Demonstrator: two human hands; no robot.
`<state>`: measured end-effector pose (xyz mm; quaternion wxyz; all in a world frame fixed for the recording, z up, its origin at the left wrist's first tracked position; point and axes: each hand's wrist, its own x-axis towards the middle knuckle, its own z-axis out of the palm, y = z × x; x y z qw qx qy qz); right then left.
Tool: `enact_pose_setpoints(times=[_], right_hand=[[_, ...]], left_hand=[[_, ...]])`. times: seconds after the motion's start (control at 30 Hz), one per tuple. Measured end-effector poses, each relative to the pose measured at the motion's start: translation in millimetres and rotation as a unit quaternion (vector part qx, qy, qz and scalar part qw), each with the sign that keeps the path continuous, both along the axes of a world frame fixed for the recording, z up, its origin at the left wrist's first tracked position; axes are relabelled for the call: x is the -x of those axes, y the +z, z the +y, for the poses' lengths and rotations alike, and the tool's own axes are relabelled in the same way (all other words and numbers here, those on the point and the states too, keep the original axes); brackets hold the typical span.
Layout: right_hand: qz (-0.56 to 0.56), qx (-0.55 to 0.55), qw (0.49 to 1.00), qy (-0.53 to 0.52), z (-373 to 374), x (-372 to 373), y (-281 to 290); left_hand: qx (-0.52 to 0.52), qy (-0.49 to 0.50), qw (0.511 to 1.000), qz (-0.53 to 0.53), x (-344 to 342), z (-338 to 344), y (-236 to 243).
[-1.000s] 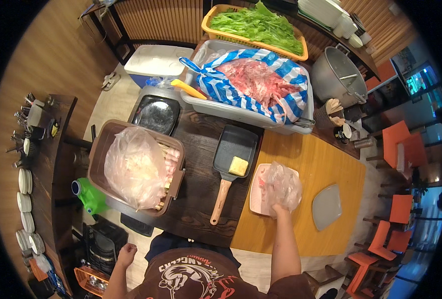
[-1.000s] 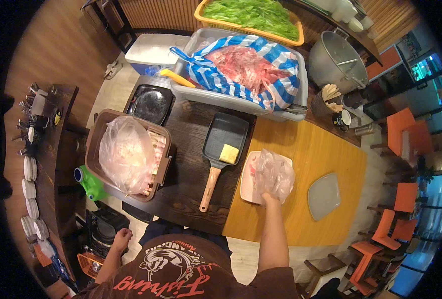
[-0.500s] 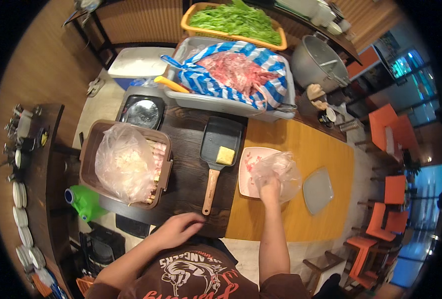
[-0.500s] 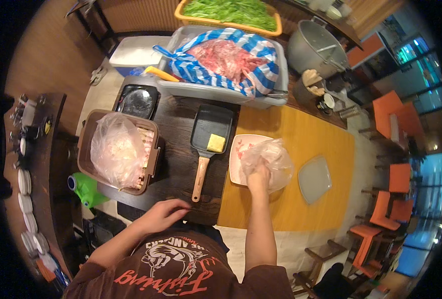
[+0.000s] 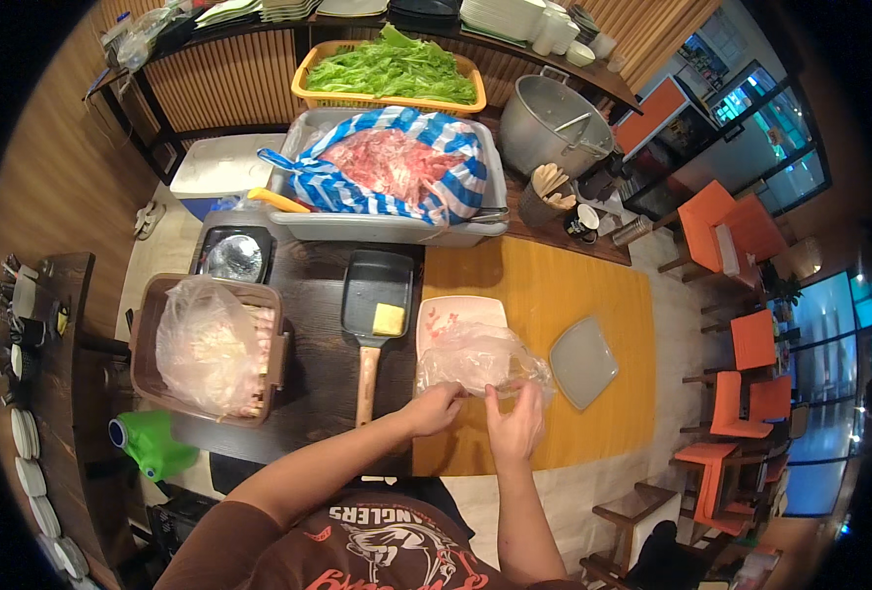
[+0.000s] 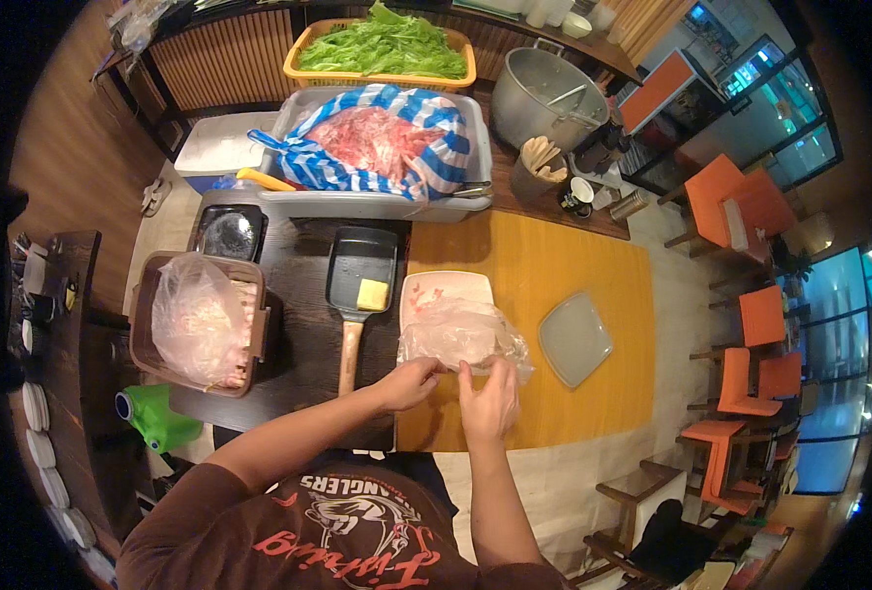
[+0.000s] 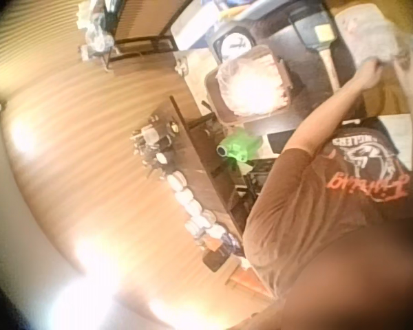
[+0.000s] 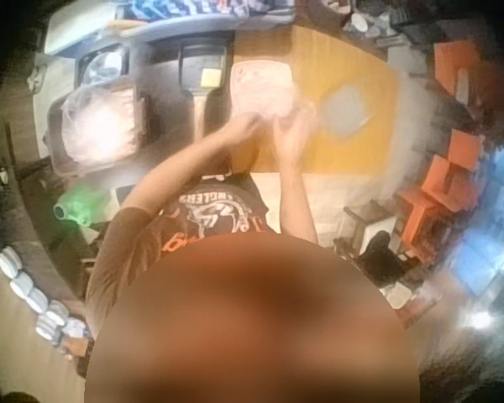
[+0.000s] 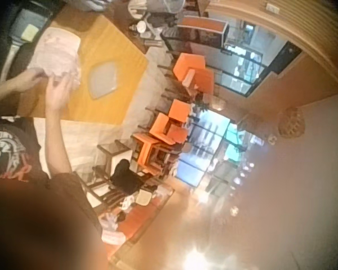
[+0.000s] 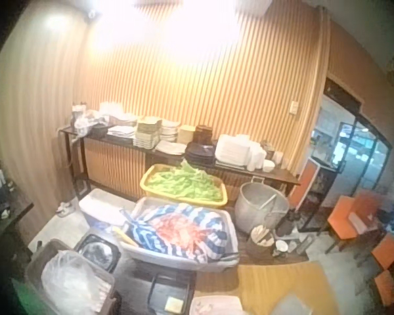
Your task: The person retrieves plates, then uses a knife to cut raw meat from a plastic bag into small pieces and places them onto a plate. The person handles the meat with a plastic glove and uses a knife to portion it.
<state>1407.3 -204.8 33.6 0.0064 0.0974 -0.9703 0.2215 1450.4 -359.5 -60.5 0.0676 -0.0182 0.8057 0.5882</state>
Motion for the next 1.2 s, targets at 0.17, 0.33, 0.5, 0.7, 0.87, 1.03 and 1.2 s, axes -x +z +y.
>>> enact_pose_setpoints(times=[0.17,0.33,0.5,0.7,0.87,1.03,1.2], right_hand=[[0.208,0.050,0.975,-0.053,45.6,58.1,-40.9],[-0.058,0.088,0.994,0.027,95.3,127.4,-42.0],[-0.196,0.183,0.929,0.257,60.5,110.7,-18.0],[-0.286,0.103,0.844,0.442,-13.1,86.3,10.4],[-0.340,-0.127,0.777,0.514,-92.4,73.5,61.2],[-0.217,-0.298,0.742,0.560,-184.5,51.6,122.1],[-0.010,-0.283,0.704,0.651,-259.5,20.9,113.8]], left_hand=[[0.057,0.111,0.992,-0.028,57.1,59.0,-38.2],[0.068,0.206,0.976,0.006,96.3,87.6,-42.6],[-0.166,0.323,0.913,-0.183,101.0,88.9,-39.8],[-0.594,0.271,0.724,-0.225,87.7,33.0,-63.0],[-0.042,0.443,0.893,-0.062,68.3,-35.9,-48.1],[-0.406,0.383,0.829,-0.043,53.4,-90.8,-22.3],[-0.494,0.352,0.794,-0.035,42.2,-127.0,-4.0]])
